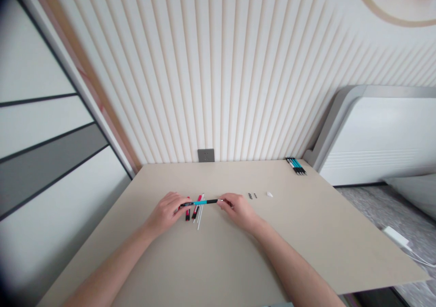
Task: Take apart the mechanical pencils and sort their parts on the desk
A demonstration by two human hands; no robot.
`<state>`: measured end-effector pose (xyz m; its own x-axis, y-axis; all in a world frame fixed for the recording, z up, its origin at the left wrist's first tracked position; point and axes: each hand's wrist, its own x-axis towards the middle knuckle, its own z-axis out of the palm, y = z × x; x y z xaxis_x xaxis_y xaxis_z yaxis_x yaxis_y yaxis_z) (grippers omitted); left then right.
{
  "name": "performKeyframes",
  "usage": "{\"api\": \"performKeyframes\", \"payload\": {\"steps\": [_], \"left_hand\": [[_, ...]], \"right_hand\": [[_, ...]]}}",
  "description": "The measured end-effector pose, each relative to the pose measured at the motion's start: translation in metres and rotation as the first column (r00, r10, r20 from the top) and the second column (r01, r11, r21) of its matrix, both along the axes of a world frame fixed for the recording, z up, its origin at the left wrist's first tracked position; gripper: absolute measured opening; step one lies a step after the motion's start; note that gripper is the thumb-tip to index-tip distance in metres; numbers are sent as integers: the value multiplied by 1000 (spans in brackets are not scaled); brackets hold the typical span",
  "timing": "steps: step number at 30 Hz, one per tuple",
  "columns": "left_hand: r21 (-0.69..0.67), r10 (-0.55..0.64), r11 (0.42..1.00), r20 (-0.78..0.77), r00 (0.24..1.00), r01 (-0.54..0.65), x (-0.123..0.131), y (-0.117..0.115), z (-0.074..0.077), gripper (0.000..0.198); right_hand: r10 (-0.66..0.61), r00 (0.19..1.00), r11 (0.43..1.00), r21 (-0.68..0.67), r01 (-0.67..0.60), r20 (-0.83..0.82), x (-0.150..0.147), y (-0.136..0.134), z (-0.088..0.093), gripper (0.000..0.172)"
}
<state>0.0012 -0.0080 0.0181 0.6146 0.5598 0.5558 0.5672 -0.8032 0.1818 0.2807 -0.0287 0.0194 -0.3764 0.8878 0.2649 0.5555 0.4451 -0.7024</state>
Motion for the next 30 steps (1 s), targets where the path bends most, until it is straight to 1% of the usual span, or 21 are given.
{"api": "performKeyframes", "payload": {"steps": [3,5,12,16,20,22,25,30], "left_hand": [[1,8,1000,0,1000,-8,1,0,0,16],[7,10,1000,12,1000,-11,0,1,-1,16],[35,-12,999,43,999,10,-2,1,-2,12],[33,-31,999,41,999,30,0,1,-1,12],[8,-41,999,32,999,40,0,2,-2,18],[18,-26,1000,34,999,26,-1,3,-2,20],[49,-2,999,43,999,0,-4,5,-2,16],[53,-30,998,58,998,27,-7,7,-3,15]], "right_hand": [[-40,999,997,68,42,-33,1,1,0,29],[-44,998,994,101,48,-47,2,2,-1,28],[55,996,986,163,-44,-64,4,5,-6,22],[77,997,971,227,-75,0,3,6,-8,21],[31,997,955,292,-51,74,6,7,-7,20],[-5,997,952,307,-17,72,8,8,-7,19],[-39,997,949,314,18,62,12,9,-7,17],[-32,997,950,312,10,67,13,10,-7,15]]}}
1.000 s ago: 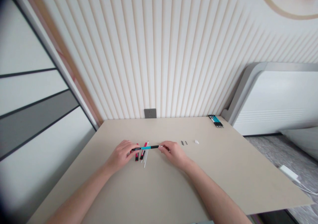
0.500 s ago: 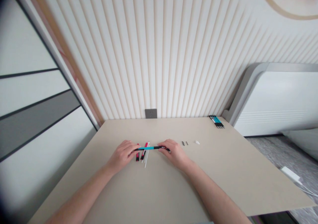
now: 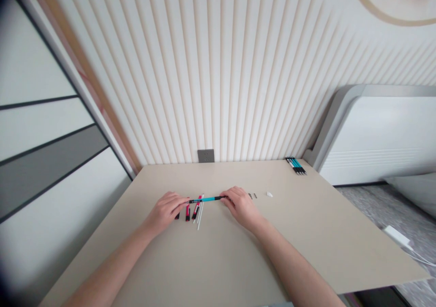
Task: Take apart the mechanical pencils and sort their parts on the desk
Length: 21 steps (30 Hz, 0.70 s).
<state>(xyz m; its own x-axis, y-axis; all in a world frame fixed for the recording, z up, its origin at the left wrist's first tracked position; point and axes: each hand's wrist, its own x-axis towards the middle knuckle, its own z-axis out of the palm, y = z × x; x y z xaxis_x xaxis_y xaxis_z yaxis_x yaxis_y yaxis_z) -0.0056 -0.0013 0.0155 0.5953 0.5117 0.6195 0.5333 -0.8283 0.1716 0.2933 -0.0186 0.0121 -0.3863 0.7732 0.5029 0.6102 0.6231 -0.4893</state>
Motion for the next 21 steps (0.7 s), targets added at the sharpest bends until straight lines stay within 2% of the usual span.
{"api": "performKeyframes", "payload": {"steps": [6,16,19,21], "left_hand": [[-15,-43,999,11,999,43,-3,1,-1,15],[35,73,996,91,993,-76,2,-1,-3,14],[-31,90,996,151,984,-86,8,-3,-7,21],[-127,59,991,164,985,-39,11,-5,-8,34]], "right_hand": [[45,999,999,6,-45,14,-2,-1,2,16],[3,1000,1000,12,-3,3,-6,-4,2,16],[-48,998,999,14,49,-28,-7,-4,2,16],[-83,995,996,10,84,-53,-6,-4,2,16]]}}
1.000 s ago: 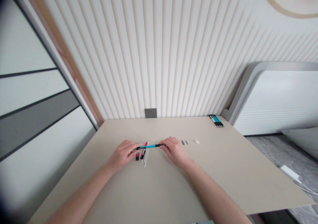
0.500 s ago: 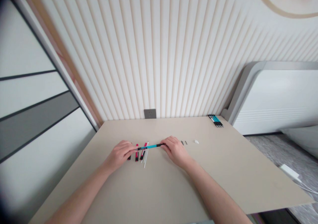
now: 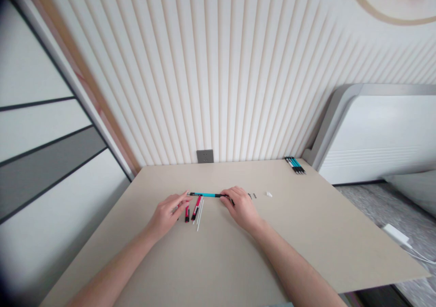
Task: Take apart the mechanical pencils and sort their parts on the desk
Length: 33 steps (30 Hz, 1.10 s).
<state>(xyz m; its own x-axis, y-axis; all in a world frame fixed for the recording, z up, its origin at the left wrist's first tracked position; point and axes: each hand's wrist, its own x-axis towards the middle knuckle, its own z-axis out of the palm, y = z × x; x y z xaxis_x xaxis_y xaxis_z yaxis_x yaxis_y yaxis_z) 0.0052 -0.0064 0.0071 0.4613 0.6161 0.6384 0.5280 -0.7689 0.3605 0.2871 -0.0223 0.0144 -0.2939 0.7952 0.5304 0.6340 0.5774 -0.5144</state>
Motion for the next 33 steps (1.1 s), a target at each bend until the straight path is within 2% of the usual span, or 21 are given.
{"api": "performKeyframes", "payload": {"steps": [2,5,10,14,17,24,33], "left_hand": [[-94,-63,994,-10,998,62,3,-2,-1,44],[-140,-105,985,-39,994,98,5,-5,0,42],[-56,-99,994,-92,991,94,0,-4,2,39],[83,-60,994,-156,986,74,-8,2,4,26],[120,-55,990,-188,981,78,-12,4,6,21],[75,-106,990,-196,975,123,-15,3,11,17],[13,-205,977,-245,948,214,-18,3,7,23]], "right_hand": [[-15,1000,1000,-4,15,-23,1,0,0,17],[-5,999,1000,0,5,-40,2,1,-2,18],[7,1000,1000,5,-7,3,3,2,-4,18],[15,999,1000,16,-16,37,3,2,1,19],[37,998,999,29,-38,47,2,1,2,18],[139,988,990,16,-140,70,5,3,2,20],[187,977,982,22,-190,99,4,2,-2,21]]}}
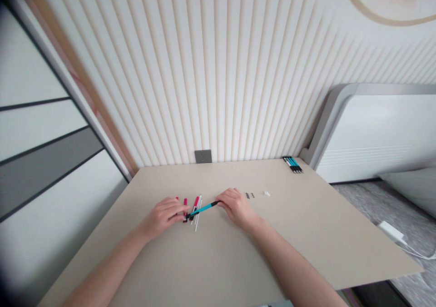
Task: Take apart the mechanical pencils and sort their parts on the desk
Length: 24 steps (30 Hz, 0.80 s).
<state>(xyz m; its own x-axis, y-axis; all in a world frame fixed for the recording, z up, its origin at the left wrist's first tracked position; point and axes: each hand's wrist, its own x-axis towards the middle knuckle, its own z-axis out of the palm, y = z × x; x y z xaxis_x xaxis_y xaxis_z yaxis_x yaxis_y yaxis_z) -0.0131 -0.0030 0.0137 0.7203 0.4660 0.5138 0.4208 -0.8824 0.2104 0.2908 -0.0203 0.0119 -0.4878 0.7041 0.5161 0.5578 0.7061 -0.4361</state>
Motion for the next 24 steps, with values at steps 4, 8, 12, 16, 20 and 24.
{"api": "performKeyframes", "payload": {"steps": [4,8,12,16,20,24], "left_hand": [[-5,-15,1000,-51,999,14,4,-2,1,23],[-4,9,1000,-32,999,-9,3,1,0,22],[-1,52,999,28,998,-52,-1,4,0,22],[-3,31,1000,21,999,-31,-3,4,-1,23],[-8,22,1000,-8,1000,-22,-5,3,-4,24],[26,34,999,24,999,-35,-5,4,-4,23]], "right_hand": [[17,1000,1000,-2,-17,6,-1,0,-1,20],[-9,1000,1000,-6,9,-2,-1,2,-2,19],[-80,996,997,-2,80,-26,1,4,-2,18],[-42,999,999,-6,42,-25,1,2,-1,18],[13,999,1000,-27,-14,-45,-2,0,-3,19],[-14,998,998,-62,10,-68,-5,0,-7,20]]}}
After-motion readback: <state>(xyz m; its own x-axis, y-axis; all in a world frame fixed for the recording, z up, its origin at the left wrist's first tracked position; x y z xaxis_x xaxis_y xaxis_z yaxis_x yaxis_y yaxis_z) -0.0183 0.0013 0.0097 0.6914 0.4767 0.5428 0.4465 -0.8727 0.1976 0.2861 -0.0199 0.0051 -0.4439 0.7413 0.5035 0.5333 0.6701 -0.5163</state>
